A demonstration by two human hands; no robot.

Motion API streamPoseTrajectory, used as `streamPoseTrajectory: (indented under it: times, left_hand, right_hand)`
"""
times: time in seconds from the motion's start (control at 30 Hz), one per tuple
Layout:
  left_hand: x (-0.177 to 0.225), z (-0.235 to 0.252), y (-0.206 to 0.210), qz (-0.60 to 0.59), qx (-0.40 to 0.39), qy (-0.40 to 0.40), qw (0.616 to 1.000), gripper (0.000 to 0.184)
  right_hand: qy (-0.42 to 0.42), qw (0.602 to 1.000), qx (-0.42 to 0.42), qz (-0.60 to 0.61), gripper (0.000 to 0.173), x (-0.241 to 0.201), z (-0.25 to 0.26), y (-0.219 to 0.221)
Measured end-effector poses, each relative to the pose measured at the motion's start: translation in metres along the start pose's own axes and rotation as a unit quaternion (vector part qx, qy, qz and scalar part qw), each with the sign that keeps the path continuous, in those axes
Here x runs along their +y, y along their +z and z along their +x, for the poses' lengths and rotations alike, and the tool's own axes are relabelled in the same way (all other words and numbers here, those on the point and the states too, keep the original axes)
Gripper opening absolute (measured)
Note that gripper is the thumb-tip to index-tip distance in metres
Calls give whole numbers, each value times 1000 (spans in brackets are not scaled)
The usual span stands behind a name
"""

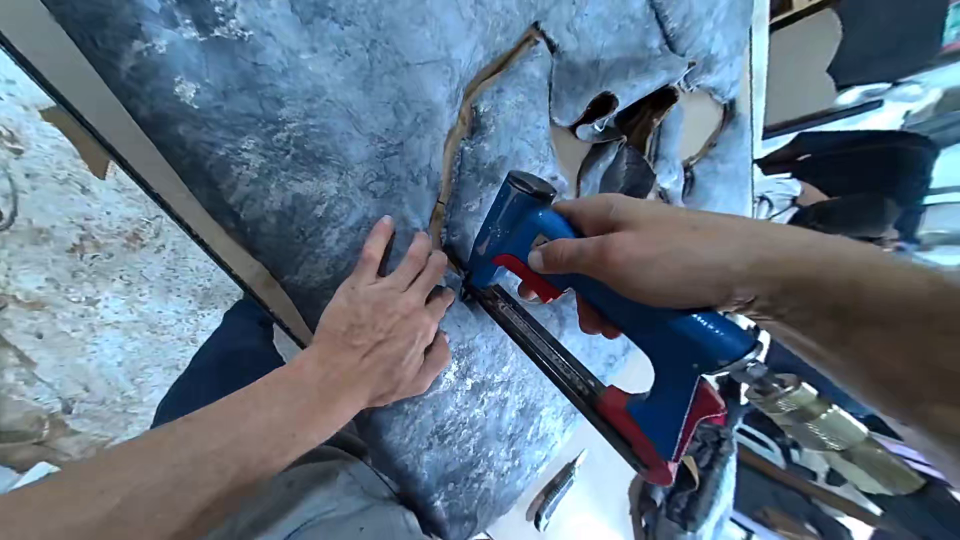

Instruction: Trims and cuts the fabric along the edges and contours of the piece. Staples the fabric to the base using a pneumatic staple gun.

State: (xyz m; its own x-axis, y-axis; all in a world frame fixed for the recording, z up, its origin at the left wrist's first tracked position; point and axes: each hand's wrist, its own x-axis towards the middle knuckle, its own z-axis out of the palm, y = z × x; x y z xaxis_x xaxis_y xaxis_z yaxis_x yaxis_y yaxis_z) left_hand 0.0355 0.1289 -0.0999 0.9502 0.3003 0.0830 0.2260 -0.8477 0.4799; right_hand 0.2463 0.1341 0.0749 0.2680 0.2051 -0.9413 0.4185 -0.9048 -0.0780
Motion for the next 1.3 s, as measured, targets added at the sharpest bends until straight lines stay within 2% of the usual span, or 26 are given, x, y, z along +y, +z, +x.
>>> streamPoseTrajectory:
  times: [0.17,0.43,0.7,1.17,1.3]
  left_hand:
    - [2,0,4,-23,21,-4,1000,56]
    - [2,-1,7,-26,38,-5,999,58]
    - [-1,1,5,-37,46,-4,998,58]
    - [0,1,3,-35,28,-9,999,60]
    - [-15,-1,-6,-36,20,37,998,55]
  right_hand:
    - [29,996,-26,-74,20,-25,15,1]
    - [73,990,-79,-89,22,-45,31,-8]
    - [71,988,-70,-120,18,-66,32,4]
    - [91,990,-62,-87,20,-56,30,0]
    - [75,995,-54,-48,24,-40,26,-6]
